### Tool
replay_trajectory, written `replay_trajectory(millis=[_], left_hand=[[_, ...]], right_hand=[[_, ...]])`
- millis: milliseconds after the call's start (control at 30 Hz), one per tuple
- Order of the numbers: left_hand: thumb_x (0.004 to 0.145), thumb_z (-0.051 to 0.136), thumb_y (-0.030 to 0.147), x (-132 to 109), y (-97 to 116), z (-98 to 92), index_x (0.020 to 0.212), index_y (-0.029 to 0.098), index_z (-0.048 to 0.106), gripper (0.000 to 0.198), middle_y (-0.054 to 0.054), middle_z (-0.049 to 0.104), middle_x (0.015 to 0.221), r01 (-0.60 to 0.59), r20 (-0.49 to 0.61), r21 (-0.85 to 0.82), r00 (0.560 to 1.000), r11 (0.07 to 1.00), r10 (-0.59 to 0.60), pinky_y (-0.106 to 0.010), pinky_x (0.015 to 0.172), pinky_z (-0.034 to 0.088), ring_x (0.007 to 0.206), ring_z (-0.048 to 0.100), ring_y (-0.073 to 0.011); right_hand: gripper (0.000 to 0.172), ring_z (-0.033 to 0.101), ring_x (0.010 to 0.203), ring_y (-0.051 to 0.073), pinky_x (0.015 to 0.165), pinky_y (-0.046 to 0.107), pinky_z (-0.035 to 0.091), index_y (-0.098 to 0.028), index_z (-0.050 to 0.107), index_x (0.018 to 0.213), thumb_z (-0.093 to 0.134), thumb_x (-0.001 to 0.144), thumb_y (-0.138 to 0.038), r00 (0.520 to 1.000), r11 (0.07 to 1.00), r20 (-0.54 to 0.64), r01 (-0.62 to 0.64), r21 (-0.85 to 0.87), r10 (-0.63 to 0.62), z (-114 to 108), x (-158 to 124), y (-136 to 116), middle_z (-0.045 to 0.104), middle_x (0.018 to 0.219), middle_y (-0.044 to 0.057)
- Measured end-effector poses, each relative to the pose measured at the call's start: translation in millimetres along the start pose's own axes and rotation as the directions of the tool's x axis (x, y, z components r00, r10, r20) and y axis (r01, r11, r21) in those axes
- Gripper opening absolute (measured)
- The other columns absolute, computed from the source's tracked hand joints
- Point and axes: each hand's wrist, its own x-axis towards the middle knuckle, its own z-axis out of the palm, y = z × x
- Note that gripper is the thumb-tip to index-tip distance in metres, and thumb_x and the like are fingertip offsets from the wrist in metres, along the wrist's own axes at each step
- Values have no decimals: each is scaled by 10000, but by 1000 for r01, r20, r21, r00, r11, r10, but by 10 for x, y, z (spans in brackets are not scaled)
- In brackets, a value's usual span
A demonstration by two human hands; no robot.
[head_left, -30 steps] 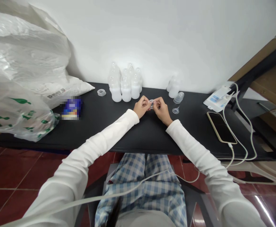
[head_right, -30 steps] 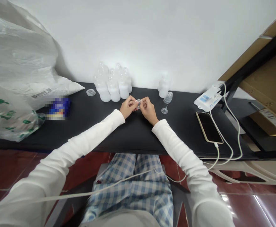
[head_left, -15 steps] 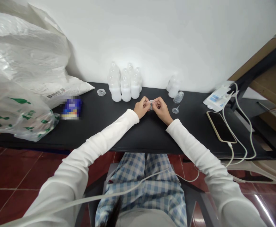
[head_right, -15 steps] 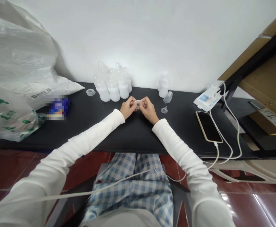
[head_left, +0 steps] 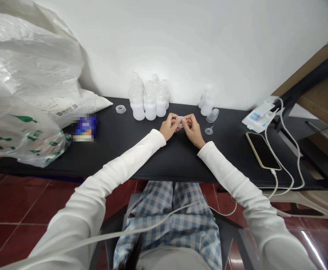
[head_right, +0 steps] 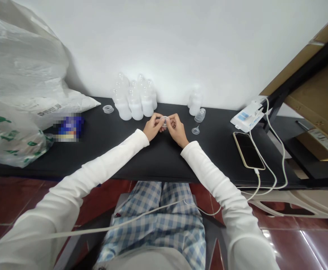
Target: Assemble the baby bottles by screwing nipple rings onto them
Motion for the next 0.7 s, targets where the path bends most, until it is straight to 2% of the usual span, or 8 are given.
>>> replay_trajectory(millis=[100, 367, 567, 700], left_hand=[[954, 590, 409, -12, -2, -7, 1012, 212, 525, 215, 45, 686, 663, -26, 16, 37, 1000, 999, 25, -210, 602, 513, 561, 637, -95], [951, 603, 346, -8, -32, -1, 928, 214, 510, 163, 57, 664, 645, -36, 24, 113, 999, 993, 34, -200, 616, 517, 562, 652, -93], [943, 595, 332, 21, -86, -9, 929, 213, 490, 159, 47, 677, 651, 21, 55, 45, 998, 999, -24, -182, 530, 480, 547, 639, -92], [933, 608, 347, 18, -90, -12, 908, 211, 486, 185, 47, 670, 626, 23, 44, 33, 999, 999, -24, -185, 525, 474, 521, 618, -87]], right_hand=[[422, 479, 593, 113, 587, 265, 379, -242, 486, 896, 530, 927, -660, 1000, 998, 7, 10, -62, -9, -13, -6, -26, 523, 661, -48], [373, 463, 578, 111, 582, 265, 385, -245, 474, 867, 555, 934, -603, 999, 988, 41, 41, -149, -35, -25, -5, -36, 503, 656, -47], [412, 479, 597, 111, 585, 262, 385, -243, 472, 877, 551, 918, -645, 998, 999, 65, 13, -50, -10, -6, 0, 7, 506, 665, -51], [448, 469, 591, 106, 579, 260, 375, -237, 477, 875, 553, 903, -678, 997, 1000, 75, 9, 1, -9, -1, 2, 18, 505, 665, -52]])
